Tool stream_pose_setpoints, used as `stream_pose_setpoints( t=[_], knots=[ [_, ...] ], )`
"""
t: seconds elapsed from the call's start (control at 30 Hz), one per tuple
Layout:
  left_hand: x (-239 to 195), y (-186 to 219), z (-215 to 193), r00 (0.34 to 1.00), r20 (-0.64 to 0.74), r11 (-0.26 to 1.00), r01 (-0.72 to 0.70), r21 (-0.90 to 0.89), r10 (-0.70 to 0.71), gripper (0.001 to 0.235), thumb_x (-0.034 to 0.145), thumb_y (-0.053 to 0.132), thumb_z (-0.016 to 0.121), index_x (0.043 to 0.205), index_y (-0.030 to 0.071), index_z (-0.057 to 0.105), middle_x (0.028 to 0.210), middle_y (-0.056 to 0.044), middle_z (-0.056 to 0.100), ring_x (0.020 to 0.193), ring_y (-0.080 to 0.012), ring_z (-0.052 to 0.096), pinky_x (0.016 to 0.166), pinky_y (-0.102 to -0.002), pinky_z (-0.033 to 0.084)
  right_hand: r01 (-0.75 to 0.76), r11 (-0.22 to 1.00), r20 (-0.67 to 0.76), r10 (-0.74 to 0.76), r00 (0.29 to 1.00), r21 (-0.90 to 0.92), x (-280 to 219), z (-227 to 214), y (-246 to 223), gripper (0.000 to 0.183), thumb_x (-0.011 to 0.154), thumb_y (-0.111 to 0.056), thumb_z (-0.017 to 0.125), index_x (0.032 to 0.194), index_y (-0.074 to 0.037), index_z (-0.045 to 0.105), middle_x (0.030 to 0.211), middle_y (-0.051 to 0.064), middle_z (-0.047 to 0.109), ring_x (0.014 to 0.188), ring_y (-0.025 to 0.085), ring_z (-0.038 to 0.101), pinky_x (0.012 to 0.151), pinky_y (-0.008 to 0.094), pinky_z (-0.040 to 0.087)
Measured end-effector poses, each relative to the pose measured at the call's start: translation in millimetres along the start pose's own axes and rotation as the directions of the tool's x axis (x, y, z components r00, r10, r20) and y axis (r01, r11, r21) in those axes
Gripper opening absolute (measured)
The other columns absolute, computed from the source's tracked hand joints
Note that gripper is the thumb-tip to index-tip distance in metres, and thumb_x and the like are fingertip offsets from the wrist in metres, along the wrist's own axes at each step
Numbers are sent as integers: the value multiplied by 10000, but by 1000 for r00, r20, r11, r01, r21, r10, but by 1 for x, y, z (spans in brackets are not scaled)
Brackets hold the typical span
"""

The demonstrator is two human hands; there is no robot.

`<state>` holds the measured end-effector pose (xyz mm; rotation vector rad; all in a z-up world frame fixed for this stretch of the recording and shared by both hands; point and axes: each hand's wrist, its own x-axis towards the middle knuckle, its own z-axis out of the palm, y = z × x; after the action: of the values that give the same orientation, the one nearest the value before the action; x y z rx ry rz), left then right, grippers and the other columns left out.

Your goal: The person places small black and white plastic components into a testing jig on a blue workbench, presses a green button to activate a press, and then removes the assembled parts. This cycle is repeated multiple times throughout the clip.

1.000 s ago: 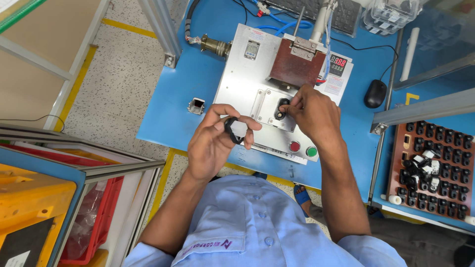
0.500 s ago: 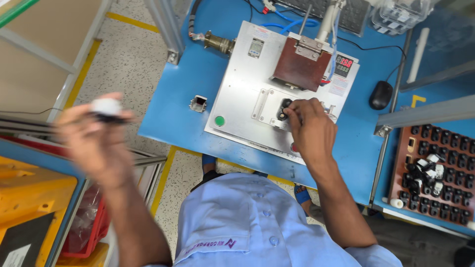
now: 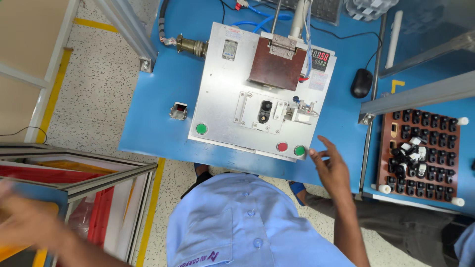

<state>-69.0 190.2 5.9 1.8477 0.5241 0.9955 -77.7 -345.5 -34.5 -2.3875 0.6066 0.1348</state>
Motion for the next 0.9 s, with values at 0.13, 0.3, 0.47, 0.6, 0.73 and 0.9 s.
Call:
stream_pose_setpoints(
  t=[0.13, 0.3, 0.47, 0.6, 0.73, 0.9],
  knots=[
    [-74, -9, 127, 767, 627, 988, -151, -31, 137, 536, 1028, 317, 667, 1451, 19, 528, 1454, -190, 580, 1372, -349, 497, 1148, -441, 377, -176, 875, 222, 82, 972, 451, 2, 34, 8, 652, 963, -441, 560, 1540, -165, 429, 793, 118, 683, 567, 144, 589, 505, 322, 499],
    [-108, -25, 198, 444, 855, 807, 588, -52, -268, 638, 871, 167, 710, 1470, 91, 506, 1400, -179, 663, 1322, -264, 592, 1090, -386, 440, -338, 717, 320, 167, 933, 610, 11, 44, 17, 607, 956, -410, 559, 1490, -142, 453, 760, 124, 715, 550, 158, 621, 509, 309, 505],
    [-74, 4, 188, 242, 868, 795, 555, 243, -434, 661, 862, 41, 693, 1479, 129, 473, 1366, -169, 679, 1317, -249, 603, 1081, -401, 476, -462, 610, 413, 232, 881, 643, 17, 51, 26, 507, 974, -344, 542, 1410, -92, 482, 770, 147, 740, 547, 178, 640, 518, 321, 516],
    [-74, -8, 205, 199, 855, 771, 562, 300, -479, 673, 851, 37, 721, 1474, 117, 481, 1341, -185, 714, 1321, -270, 617, 1129, -422, 442, -491, 621, 426, 266, 865, 610, 29, 52, 35, 461, 1000, -353, 587, 1360, -72, 519, 739, 165, 750, 511, 183, 636, 479, 309, 500],
    [-83, -35, 210, 252, 828, 805, 487, 339, -501, 670, 858, 52, 753, 1471, 124, 492, 1329, -179, 722, 1347, -250, 590, 1155, -443, 394, -455, 665, 380, 269, 885, 592, 34, 61, 42, 474, 965, -342, 593, 1329, -41, 562, 684, 165, 746, 453, 179, 614, 404, 302, 444],
    [-83, -41, 213, 232, 869, 856, 404, 324, -438, 687, 887, 33, 697, 1502, 120, 401, 1352, -198, 652, 1355, -279, 553, 1184, -456, 370, -492, 602, 381, 313, 870, 629, 34, 69, 47, 461, 988, -377, 584, 1334, -75, 539, 682, 167, 732, 473, 197, 647, 436, 305, 481]
  ],
)
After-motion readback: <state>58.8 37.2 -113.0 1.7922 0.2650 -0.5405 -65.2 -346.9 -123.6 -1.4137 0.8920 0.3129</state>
